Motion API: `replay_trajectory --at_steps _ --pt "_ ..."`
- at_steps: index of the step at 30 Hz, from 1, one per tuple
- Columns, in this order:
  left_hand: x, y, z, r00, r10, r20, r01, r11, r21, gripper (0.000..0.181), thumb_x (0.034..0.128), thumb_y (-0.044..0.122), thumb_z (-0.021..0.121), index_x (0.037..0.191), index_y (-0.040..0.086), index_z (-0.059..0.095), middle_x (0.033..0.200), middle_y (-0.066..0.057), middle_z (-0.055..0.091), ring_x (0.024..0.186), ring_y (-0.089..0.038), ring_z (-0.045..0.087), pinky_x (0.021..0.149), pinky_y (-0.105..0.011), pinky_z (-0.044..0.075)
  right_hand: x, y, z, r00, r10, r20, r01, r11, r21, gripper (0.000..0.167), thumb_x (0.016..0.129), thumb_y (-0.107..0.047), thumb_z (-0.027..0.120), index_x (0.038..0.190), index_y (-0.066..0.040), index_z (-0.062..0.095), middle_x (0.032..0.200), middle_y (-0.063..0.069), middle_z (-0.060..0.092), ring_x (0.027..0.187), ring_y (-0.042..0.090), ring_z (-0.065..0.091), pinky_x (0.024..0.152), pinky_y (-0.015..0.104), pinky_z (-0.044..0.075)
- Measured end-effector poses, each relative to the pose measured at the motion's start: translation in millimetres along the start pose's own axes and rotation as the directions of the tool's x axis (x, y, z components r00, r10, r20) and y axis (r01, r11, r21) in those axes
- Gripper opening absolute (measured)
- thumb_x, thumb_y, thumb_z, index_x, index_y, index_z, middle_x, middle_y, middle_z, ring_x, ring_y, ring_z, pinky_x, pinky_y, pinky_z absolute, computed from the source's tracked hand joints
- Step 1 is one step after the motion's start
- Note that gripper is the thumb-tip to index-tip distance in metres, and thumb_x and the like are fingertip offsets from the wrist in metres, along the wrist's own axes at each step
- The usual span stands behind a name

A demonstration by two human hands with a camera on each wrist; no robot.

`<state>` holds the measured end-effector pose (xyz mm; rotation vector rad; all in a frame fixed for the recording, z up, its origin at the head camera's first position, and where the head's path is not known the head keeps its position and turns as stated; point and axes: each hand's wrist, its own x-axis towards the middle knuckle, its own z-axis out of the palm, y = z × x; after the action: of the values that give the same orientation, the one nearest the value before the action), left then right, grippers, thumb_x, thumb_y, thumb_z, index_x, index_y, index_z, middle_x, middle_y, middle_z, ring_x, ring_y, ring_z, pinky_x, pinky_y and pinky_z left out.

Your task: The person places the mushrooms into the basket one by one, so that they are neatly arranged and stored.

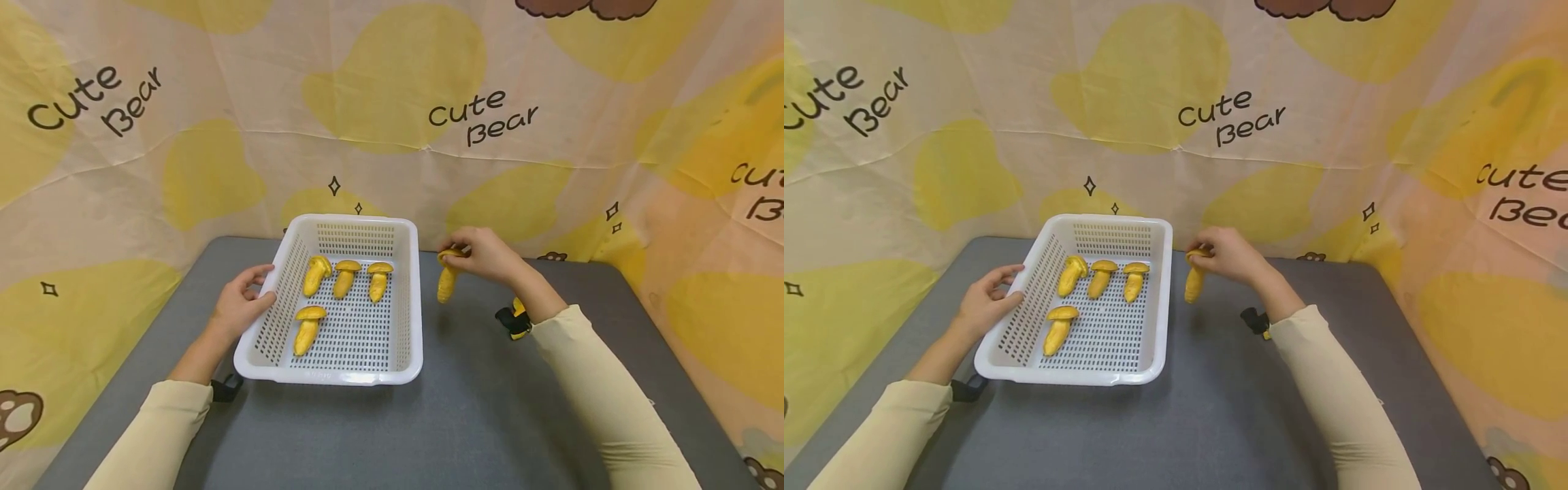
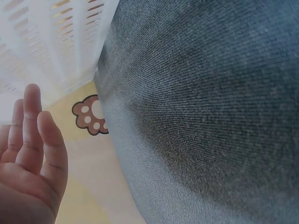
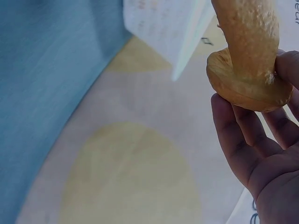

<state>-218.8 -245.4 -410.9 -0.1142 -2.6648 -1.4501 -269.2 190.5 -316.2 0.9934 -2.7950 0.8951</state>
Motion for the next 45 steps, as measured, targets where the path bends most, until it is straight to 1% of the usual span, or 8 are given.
replay_trajectory --at_steps 7,13,19,23,30,35,40,45 --pt "-0.4 0.3 0.7 1.000 0.010 -0.002 -0.010 1.000 0.002 0.051 0.0885 0.008 0.056 0.139 0.006 0.046 0.115 -0.020 0.052 0.060 -0.003 0.061 0.053 -0.026 0.056 13.7 -14.5 7.4 0.997 -0.068 -0.029 0.068 0.998 0.011 0.013 0.087 -0.014 0.070 0.099 -0.010 0.071 0.096 0.003 0.069 0.089 0.018 0.065 0.082 0.038 0.057" --pt "0.5 -1.1 0.0 1.000 0.015 -0.003 -0.015 1.000 0.004 0.051 0.0887 0.009 0.056 0.138 0.006 0.046 0.115 -0.019 0.053 0.060 -0.003 0.061 0.053 -0.026 0.056 24.6 -25.0 16.2 0.995 -0.090 -0.052 0.092 0.995 0.031 0.014 0.085 -0.014 0.071 0.098 -0.009 0.071 0.097 0.004 0.069 0.088 0.017 0.065 0.079 0.035 0.057" --pt "0.7 -1.4 -1.3 1.000 0.009 -0.002 -0.009 1.000 0.007 0.051 0.0890 0.009 0.057 0.139 0.006 0.046 0.115 -0.021 0.053 0.061 -0.003 0.062 0.054 -0.026 0.056 36.4 -42.2 25.8 0.991 -0.125 -0.046 0.129 0.987 0.092 0.014 0.085 -0.013 0.071 0.098 -0.009 0.071 0.099 0.004 0.069 0.086 0.016 0.065 0.076 0.031 0.057" --pt "-0.2 0.0 -2.3 1.000 -0.003 0.004 0.003 1.000 0.007 0.052 0.0896 0.011 0.056 0.140 0.007 0.045 0.116 -0.021 0.053 0.064 -0.003 0.063 0.054 -0.026 0.056 45.1 -54.2 32.8 0.987 -0.156 -0.044 0.160 0.983 0.090 0.013 0.085 -0.013 0.070 0.097 -0.010 0.071 0.098 0.003 0.069 0.086 0.015 0.066 0.075 0.027 0.057" --pt "-0.2 -0.3 -2.3 1.000 -0.010 0.008 0.010 1.000 0.008 0.052 0.0897 0.012 0.057 0.141 0.008 0.045 0.117 -0.021 0.054 0.064 -0.002 0.062 0.054 -0.026 0.056 57.7 -74.3 47.5 0.985 -0.172 -0.013 0.172 0.978 0.116 0.012 0.086 -0.014 0.070 0.098 -0.011 0.071 0.097 0.001 0.068 0.085 0.012 0.064 0.075 0.023 0.056" --pt "-0.2 0.0 -2.3 1.000 -0.009 0.009 0.009 1.000 -0.004 0.053 0.0894 0.012 0.057 0.141 0.008 0.045 0.117 -0.021 0.054 0.064 -0.002 0.062 0.054 -0.027 0.056 65.4 -86.6 59.5 0.980 -0.201 0.010 0.198 0.972 0.128 0.013 0.086 -0.013 0.070 0.098 -0.008 0.071 0.096 0.001 0.069 0.084 0.011 0.061 0.075 0.021 0.055" --pt "-0.5 0.0 -2.6 1.000 -0.006 0.014 0.006 1.000 -0.008 0.053 0.0893 0.012 0.057 0.141 0.008 0.044 0.117 -0.021 0.053 0.064 -0.001 0.062 0.054 -0.027 0.056 72.8 -98.5 73.3 0.981 -0.189 0.048 0.184 0.979 0.091 0.013 0.087 -0.016 0.070 0.098 -0.011 0.072 0.096 -0.001 0.070 0.087 0.011 0.060 0.079 0.026 0.054" --pt "-0.5 1.2 -2.2 1.000 -0.005 0.011 0.005 1.000 0.000 0.054 0.0892 0.011 0.057 0.141 0.007 0.044 0.118 -0.021 0.053 0.063 -0.001 0.061 0.054 -0.027 0.056 77.6 -106.3 85.8 0.987 -0.145 0.075 0.135 0.982 0.129 0.015 0.087 -0.018 0.069 0.100 -0.011 0.072 0.097 -0.001 0.070 0.087 0.012 0.061 0.078 0.022 0.052"
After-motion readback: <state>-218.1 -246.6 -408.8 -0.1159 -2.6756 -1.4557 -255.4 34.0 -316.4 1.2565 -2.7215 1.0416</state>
